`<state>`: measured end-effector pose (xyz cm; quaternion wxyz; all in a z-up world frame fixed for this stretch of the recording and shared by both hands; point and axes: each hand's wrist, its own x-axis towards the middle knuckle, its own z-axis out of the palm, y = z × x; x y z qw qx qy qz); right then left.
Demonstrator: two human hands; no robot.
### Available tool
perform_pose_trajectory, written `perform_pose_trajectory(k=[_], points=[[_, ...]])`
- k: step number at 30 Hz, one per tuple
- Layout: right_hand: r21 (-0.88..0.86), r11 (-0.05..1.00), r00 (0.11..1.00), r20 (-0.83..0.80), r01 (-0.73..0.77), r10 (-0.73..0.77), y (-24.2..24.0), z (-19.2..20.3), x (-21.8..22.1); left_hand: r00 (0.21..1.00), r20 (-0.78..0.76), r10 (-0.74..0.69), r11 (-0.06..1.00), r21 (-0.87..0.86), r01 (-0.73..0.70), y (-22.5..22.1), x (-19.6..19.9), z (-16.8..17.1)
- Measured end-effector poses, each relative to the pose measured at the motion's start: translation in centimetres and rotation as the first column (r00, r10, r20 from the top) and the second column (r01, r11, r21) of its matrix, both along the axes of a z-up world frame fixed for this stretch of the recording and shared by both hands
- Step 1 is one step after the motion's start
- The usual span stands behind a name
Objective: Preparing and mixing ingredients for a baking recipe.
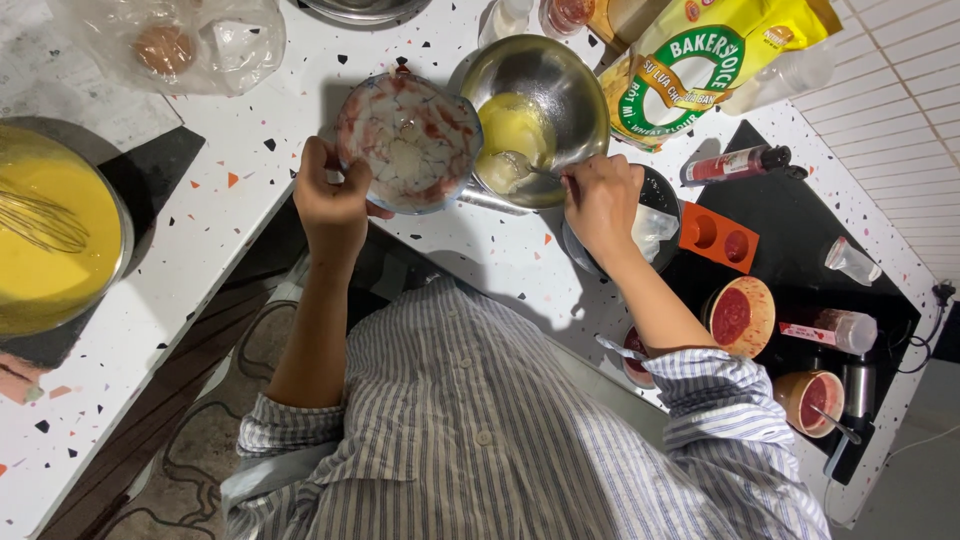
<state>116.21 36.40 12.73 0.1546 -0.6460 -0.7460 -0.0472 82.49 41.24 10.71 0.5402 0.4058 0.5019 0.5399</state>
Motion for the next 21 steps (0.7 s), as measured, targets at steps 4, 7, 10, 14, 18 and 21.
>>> perform_pose_trajectory(k=[4,7,10,14,18,21], points=[[-0.010,1.000,1.000,-0.001,-0.016,0.016,-0.5,0.4,-0.4,0.999,0.030,-0.041,0.999,0.023,0.041,0.0,0.0,0.2],[-0.010,1.000,1.000,-0.003,-0.023,0.023,-0.7,0.7,-0.7,0.999,-0.028,-0.027,0.999,0.032,0.028,0.1,0.0,0.1],[0.002,0.999,0.999,-0.002,-0.032,0.032,-1.0,1.0,-0.9,0.999,-0.025,-0.021,1.000,0.021,0.021,0.2,0.1,0.1],[0.007,1.000,0.999,-0.013,-0.030,0.030,-1.2,0.7,-0.8,1.000,-0.016,-0.016,1.000,0.021,0.017,0.3,0.3,0.2],[-0.001,1.000,0.999,-0.036,-0.025,0.024,-1.6,0.4,-0.5,1.000,-0.004,0.000,1.000,-0.009,0.000,0.4,0.4,0.2],[0.013,0.999,0.999,-0.028,-0.046,0.047,-1.8,1.2,-1.0,0.999,0.044,-0.002,1.000,-0.001,0.003,0.5,0.5,-0.4]])
